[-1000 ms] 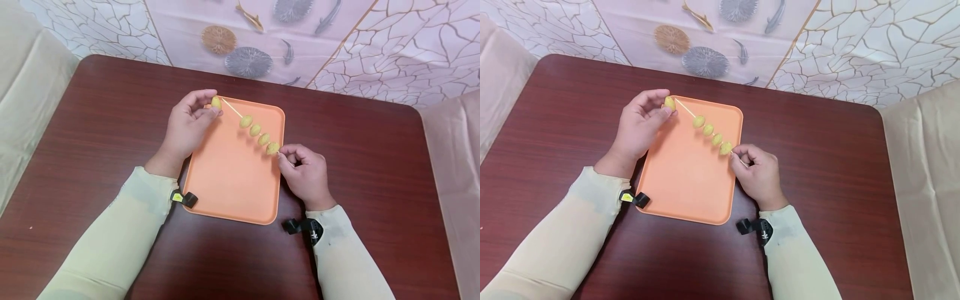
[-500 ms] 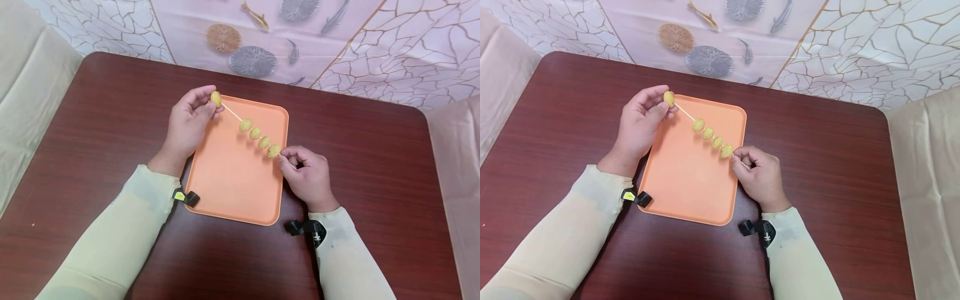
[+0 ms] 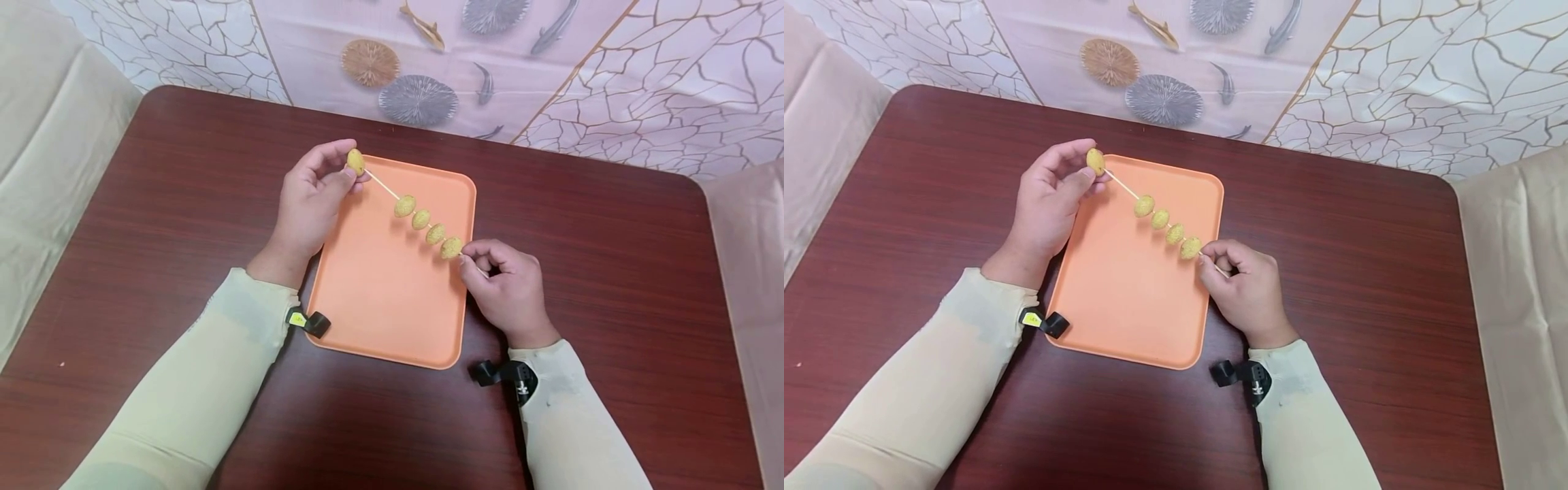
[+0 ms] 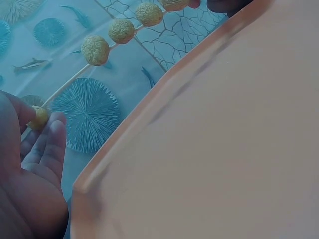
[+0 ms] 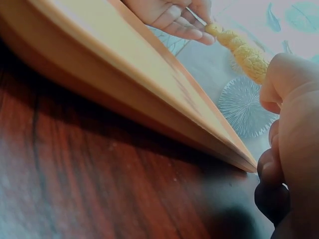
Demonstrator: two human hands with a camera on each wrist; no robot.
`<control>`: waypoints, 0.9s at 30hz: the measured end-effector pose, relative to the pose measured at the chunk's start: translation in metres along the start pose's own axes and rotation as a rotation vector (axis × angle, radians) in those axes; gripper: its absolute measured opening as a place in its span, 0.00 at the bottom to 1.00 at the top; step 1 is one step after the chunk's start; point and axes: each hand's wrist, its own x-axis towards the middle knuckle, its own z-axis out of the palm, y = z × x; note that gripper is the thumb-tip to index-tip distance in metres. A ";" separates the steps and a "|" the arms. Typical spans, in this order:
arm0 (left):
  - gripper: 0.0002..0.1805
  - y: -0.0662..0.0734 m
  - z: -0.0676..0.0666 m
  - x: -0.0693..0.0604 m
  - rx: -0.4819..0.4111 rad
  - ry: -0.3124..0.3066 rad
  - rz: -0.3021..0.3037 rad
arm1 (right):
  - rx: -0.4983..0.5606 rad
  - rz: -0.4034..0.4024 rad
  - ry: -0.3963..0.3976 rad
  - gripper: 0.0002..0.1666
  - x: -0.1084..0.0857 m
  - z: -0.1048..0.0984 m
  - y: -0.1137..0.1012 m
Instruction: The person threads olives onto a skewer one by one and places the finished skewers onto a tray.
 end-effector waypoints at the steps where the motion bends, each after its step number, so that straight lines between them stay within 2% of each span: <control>1: 0.23 0.000 0.000 0.000 -0.004 -0.001 0.001 | 0.002 -0.001 0.001 0.02 0.000 0.000 0.000; 15: 0.20 -0.001 0.000 -0.001 -0.013 -0.020 0.010 | 0.031 -0.005 0.008 0.02 0.000 0.001 -0.001; 19: 0.21 0.001 0.000 -0.001 -0.023 -0.020 0.026 | 0.034 -0.008 0.011 0.02 0.000 0.001 -0.001; 27: 0.24 0.000 -0.001 -0.001 -0.042 -0.017 0.016 | 0.036 -0.011 0.016 0.03 -0.001 0.001 0.001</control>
